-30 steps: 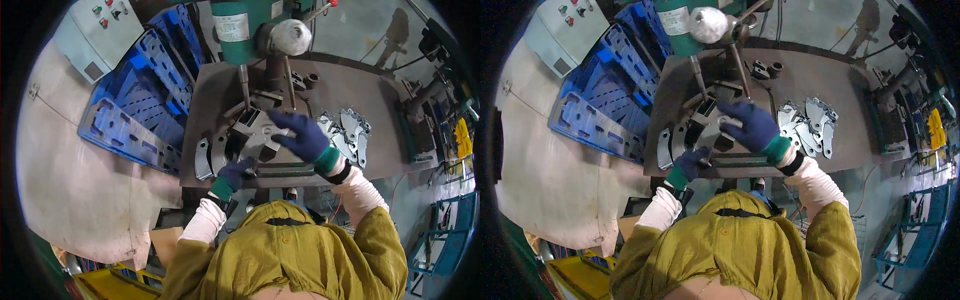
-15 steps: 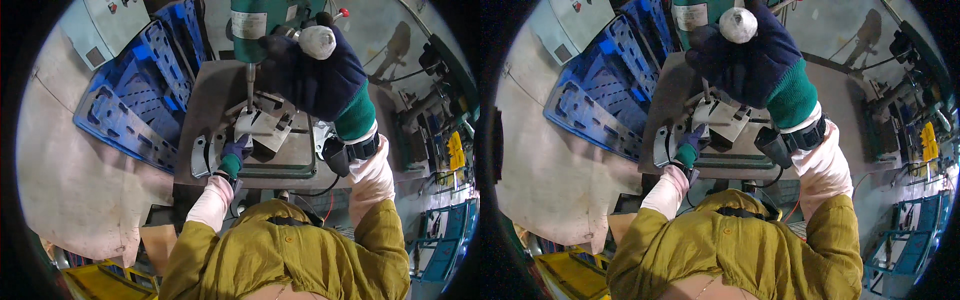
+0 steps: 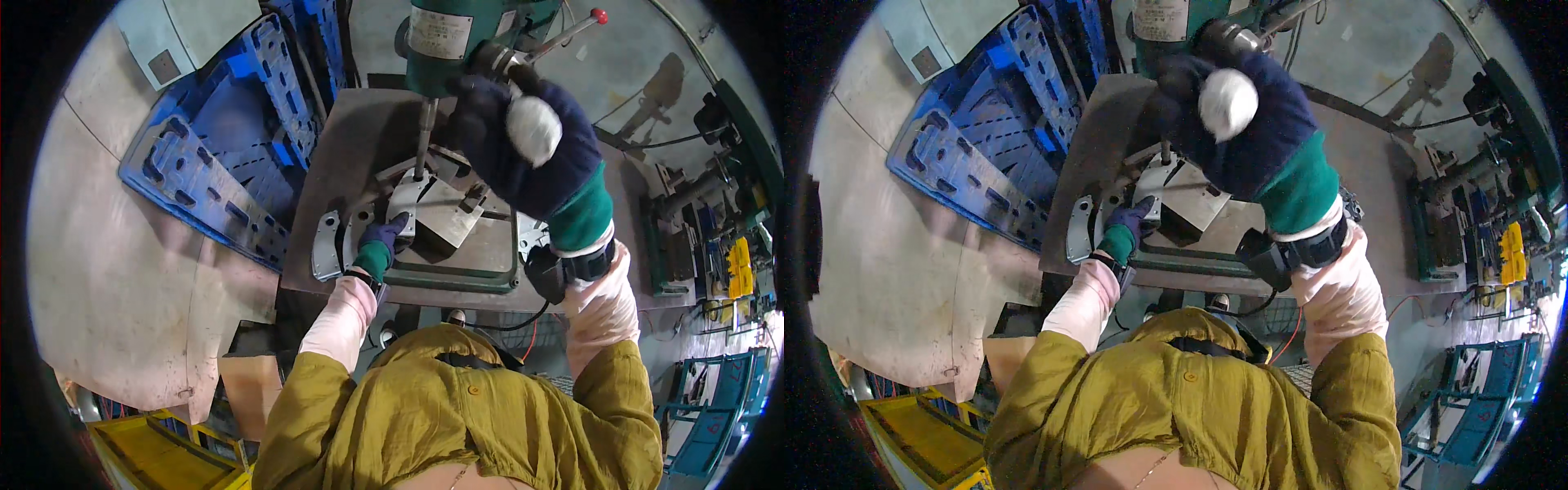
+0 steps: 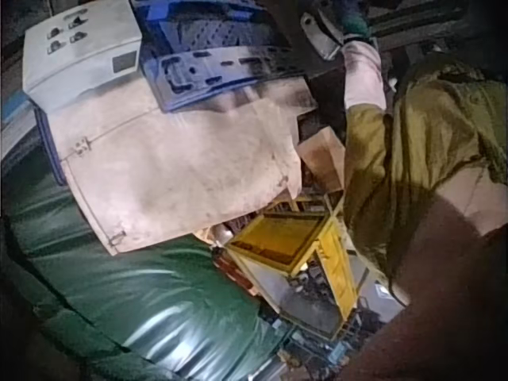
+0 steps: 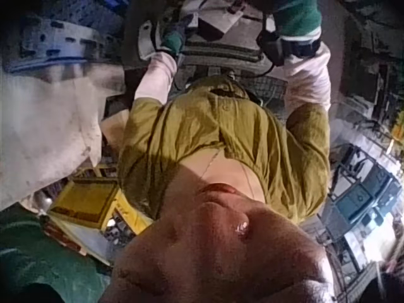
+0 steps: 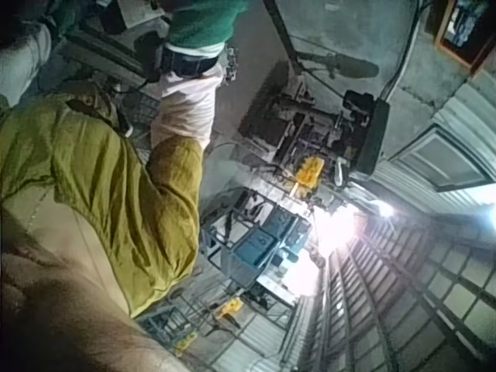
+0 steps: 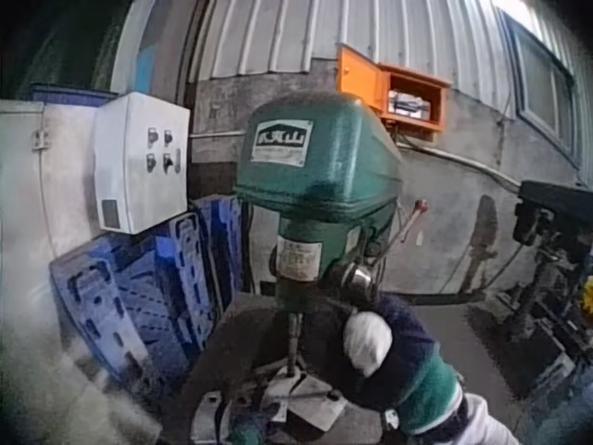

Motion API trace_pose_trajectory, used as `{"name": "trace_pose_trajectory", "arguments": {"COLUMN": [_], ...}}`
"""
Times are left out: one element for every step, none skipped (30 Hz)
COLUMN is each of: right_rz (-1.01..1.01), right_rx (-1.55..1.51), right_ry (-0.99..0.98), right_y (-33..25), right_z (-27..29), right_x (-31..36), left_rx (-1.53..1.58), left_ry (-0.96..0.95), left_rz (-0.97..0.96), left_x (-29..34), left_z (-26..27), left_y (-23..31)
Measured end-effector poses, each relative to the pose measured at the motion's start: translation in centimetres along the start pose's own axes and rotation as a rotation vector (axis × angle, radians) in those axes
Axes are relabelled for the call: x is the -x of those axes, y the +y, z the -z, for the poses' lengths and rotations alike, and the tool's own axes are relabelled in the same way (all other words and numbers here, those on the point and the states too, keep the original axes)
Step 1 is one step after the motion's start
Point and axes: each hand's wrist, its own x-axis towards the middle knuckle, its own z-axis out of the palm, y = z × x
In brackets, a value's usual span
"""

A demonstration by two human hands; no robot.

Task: Using a drill press to drill holes into flat metal plates in an industrial workshop.

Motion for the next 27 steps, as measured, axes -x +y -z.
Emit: {"name": "trace_pose_trajectory", "arguments": {"right_rz": [-0.022,-0.044,-0.066,-0.038,-0.024,0.076,0.128,0.183,0.188,0.204,0.221,0.25,0.243,0.233,0.188,0.14,0.167,0.194,0.225,0.274,0.322,0.367,0.397,0.426,0.452,0.494,0.538], "right_rx": [-0.009,-0.017,-0.026,-0.035,-0.027,0.591,0.833,1.075,0.94,0.919,0.898,0.993,0.979,0.964,0.84,0.716,0.794,0.872,0.95,0.957,0.964,0.969,1.002,1.036,1.069,1.145,1.22], "right_ry": [-0.028,-0.057,-0.086,0.027,0.021,-0.011,-0.014,-0.007,0.034,0.064,0.094,0.11,0.173,0.222,0.32,0.42,0.453,0.484,0.521,0.523,0.523,0.525,0.54,0.557,0.56,0.6,0.642], "right_y": [0.6,1.1,1.7,2.5,3.0,2.8,2.9,3.1,3.7,3.9,4.1,4.1,4.1,4.4,4.9,5.2,5.1,5.0,5.0,5.2,5.3,5.5,5.3,5.0,5.1,5.2,5.2], "right_z": [1.0,1.9,2.4,2.6,3.0,5.0,6.1,6.8,7.1,7.6,8.1,8.9,9.1,9.0,8.6,8.5,9.3,11.0,12.6,13.2,13.7,14.5,15.4,16.5,16.6,16.7,16.9], "right_x": [0.0,0.0,0.1,0.1,0.5,0.7,0.8,0.7,0.8,0.7,0.7,0.6,0.4,0.1,-0.4,-0.8,-1.0,-1.3,-1.5,-1.7,-1.9,-2.2,-2.3,-2.4,-2.6,-2.8,-2.9], "left_rx": [-0.012,-0.119,-0.227,-0.334,-0.325,-0.316,-0.307,-0.246,-0.185,-0.126,-0.083,-0.04,0.003,-0.031,-0.065,-0.2,-0.337,-0.574,-0.644,-0.713,-0.61,-0.535,-0.462,-0.416,-0.372,-0.329,-0.293], "left_ry": [0.014,0.045,0.077,0.11,0.092,0.074,0.06,0.054,0.047,0.037,0.051,0.064,0.081,0.068,0.055,0.053,0.045,0.052,0.056,0.063,0.076,0.087,0.09,0.09,0.093,0.095,0.086], "left_rz": [-0.004,0.017,0.038,0.063,0.049,0.036,0.019,0.001,-0.018,-0.032,-0.054,-0.076,-0.098,-0.118,-0.138,-0.136,-0.135,-0.117,-0.112,-0.106,-0.113,-0.121,-0.132,-0.148,-0.152,-0.155,-0.144], "left_x": [0.2,0.4,0.5,0.9,1.5,2.2,2.7,2.6,2.3,2.4,2.5,2.7,2.8,2.1,0.5,-0.7,-1.6,-2.6,-2.9,-2.8,-2.4,-1.6,-0.6,0.5,1.1,1.7,1.8], "left_z": [-0.2,-0.2,-0.2,-0.3,-0.5,-0.8,-0.9,-0.8,-0.8,-1.1,-1.6,-2.1,-2.4,-1.5,-0.3,0.8,1.4,2.3,2.2,2.1,1.7,1.2,0.3,-0.5,-0.6,-0.7,-0.8], "left_y": [0.2,0.5,0.9,1.4,1.9,2.4,2.7,2.4,2.0,2.0,1.9,1.7,1.8,0.9,-0.7,-1.6,-2.0,-2.0,-2.0,-1.6,-1.7,-1.2,-0.5,0.3,0.8,1.3,1.4]}}
